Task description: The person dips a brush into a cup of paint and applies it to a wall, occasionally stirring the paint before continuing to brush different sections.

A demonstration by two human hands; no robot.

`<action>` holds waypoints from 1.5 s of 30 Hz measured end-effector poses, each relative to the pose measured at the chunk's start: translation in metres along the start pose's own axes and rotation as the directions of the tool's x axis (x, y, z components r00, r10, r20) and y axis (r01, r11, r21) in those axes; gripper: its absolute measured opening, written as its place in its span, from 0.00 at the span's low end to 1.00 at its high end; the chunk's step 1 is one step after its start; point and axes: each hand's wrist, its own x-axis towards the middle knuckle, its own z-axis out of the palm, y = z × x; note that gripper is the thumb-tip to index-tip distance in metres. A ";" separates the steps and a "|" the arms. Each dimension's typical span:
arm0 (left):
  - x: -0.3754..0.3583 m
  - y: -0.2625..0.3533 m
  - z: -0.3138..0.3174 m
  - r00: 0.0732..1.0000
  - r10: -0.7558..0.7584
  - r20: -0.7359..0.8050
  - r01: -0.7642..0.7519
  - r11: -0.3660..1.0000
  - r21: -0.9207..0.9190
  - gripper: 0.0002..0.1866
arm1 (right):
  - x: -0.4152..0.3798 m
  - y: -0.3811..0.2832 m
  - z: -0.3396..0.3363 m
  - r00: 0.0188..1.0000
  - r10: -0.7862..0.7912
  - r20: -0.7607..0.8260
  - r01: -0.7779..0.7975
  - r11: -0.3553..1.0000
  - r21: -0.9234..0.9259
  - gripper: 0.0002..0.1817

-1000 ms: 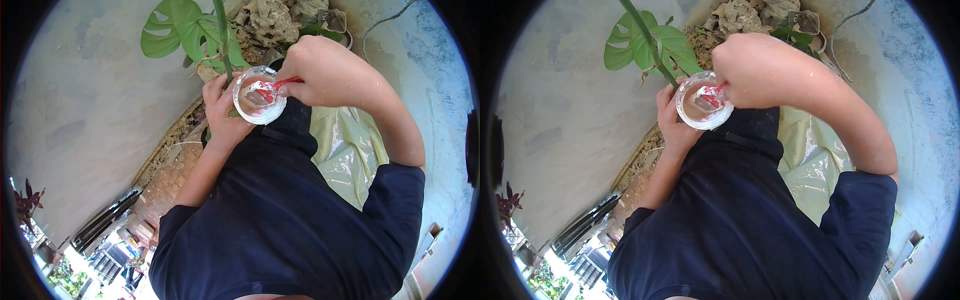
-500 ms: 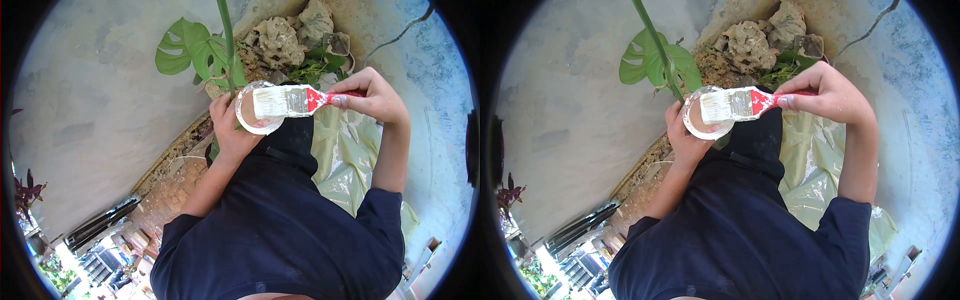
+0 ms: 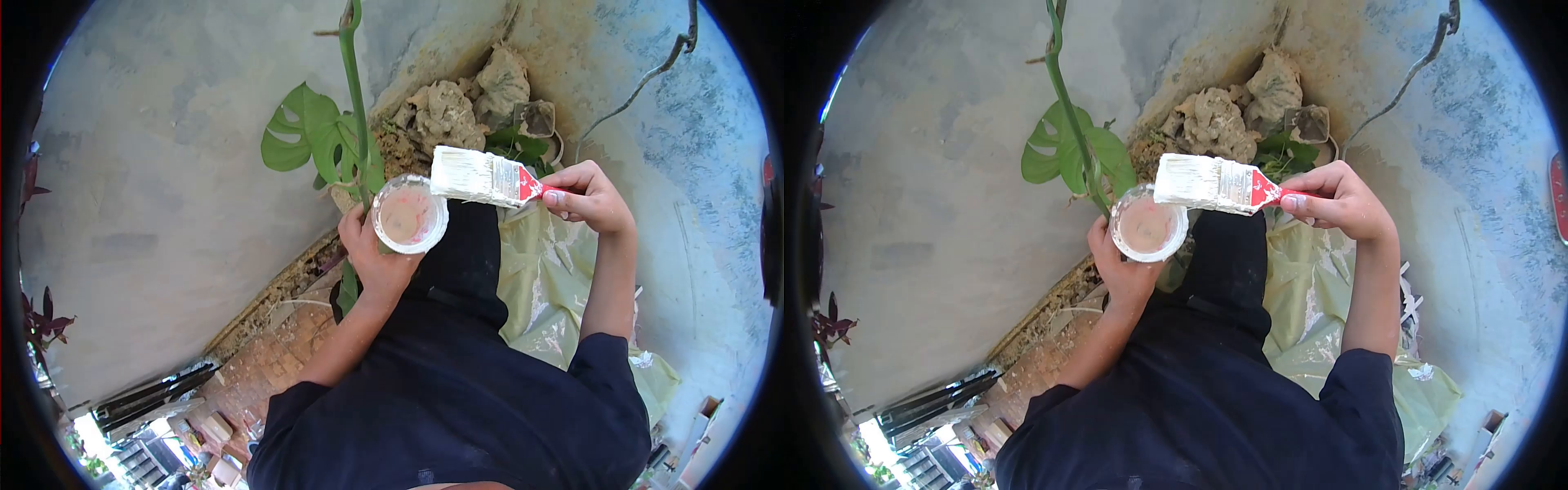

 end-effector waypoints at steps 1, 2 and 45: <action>0.000 -0.002 -0.001 1.000 0.006 0.006 -0.006 1.000 0.001 0.39 | 0.003 0.002 -0.002 1.000 -0.019 -0.021 0.020 0.999 0.033 0.15; 0.001 -0.003 -0.002 1.000 0.017 0.012 -0.017 1.000 0.000 0.39 | 0.007 0.004 -0.006 0.998 -0.043 -0.047 0.046 0.997 0.064 0.14; -0.016 0.006 -0.011 0.994 -0.029 0.103 0.034 0.998 -0.052 0.36 | 0.330 0.068 -0.070 0.408 -0.779 -0.476 0.022 0.529 -0.848 0.16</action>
